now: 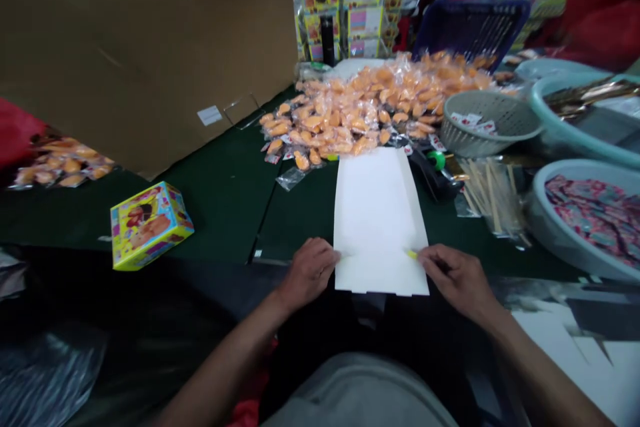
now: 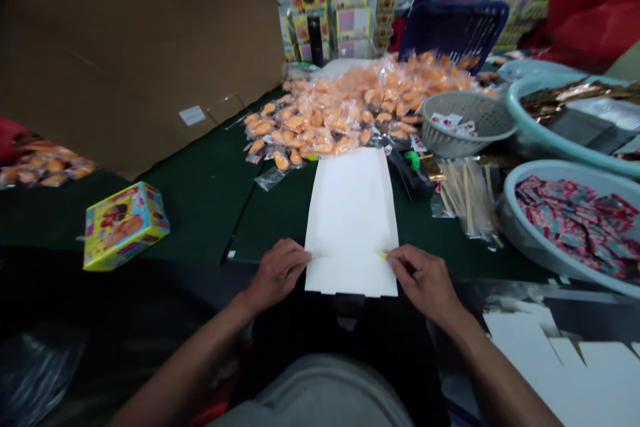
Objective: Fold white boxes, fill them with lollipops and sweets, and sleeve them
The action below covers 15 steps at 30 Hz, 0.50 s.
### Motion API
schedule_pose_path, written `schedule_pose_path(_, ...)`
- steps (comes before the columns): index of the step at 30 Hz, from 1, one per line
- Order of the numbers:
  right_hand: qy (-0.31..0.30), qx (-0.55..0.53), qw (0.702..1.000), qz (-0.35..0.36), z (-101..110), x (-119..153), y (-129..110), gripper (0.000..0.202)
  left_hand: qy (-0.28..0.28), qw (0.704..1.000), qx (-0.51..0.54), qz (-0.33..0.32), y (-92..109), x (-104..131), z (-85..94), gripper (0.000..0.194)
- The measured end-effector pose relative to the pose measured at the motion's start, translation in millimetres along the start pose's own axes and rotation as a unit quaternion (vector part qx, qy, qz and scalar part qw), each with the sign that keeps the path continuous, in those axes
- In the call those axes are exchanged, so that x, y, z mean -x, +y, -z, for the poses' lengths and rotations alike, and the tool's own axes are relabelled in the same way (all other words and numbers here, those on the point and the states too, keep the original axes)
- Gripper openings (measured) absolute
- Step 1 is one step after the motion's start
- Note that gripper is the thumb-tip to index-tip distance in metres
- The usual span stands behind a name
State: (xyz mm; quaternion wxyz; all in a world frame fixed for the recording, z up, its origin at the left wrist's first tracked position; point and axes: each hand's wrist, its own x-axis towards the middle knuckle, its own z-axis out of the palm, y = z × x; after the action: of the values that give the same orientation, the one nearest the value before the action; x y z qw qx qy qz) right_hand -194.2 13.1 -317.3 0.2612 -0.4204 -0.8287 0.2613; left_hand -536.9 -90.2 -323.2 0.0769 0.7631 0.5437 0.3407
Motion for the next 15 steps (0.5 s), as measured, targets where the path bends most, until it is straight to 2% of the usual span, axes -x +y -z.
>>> schedule_pose_path(2, -0.003, -0.005, 1.000, -0.012, 2.6, -0.4, 1.6, 0.023, -0.028, 0.999, -0.023, -0.031, -1.1, 1.7, 4.6, 0.024)
schedule_pose_path(6, -0.011, -0.027, 0.999, -0.018, 6.5, -0.9, 2.9, 0.023, -0.125, 0.985, -0.074, -0.091, -2.2, 6.4, 17.3, 0.048)
schedule_pose_path(8, -0.016, -0.031, 0.999, -0.020, 6.9, -0.8, 4.0, 0.021, -0.148, 0.979, -0.094, -0.101, -3.5, 9.4, 18.1, 0.057)
schedule_pose_path(11, -0.028, -0.032, 0.999, -0.028, 7.8, -1.0, 5.0, 0.020, -0.111, 0.984, -0.094, -0.099, -5.6, 12.9, 10.2, 0.057)
schedule_pose_path(15, -0.067, -0.035, 0.997, -0.003, 17.1, -2.5, 1.6, 0.020, -0.030, 0.999, -0.029, -0.032, 0.4, 11.7, -2.8, 0.038)
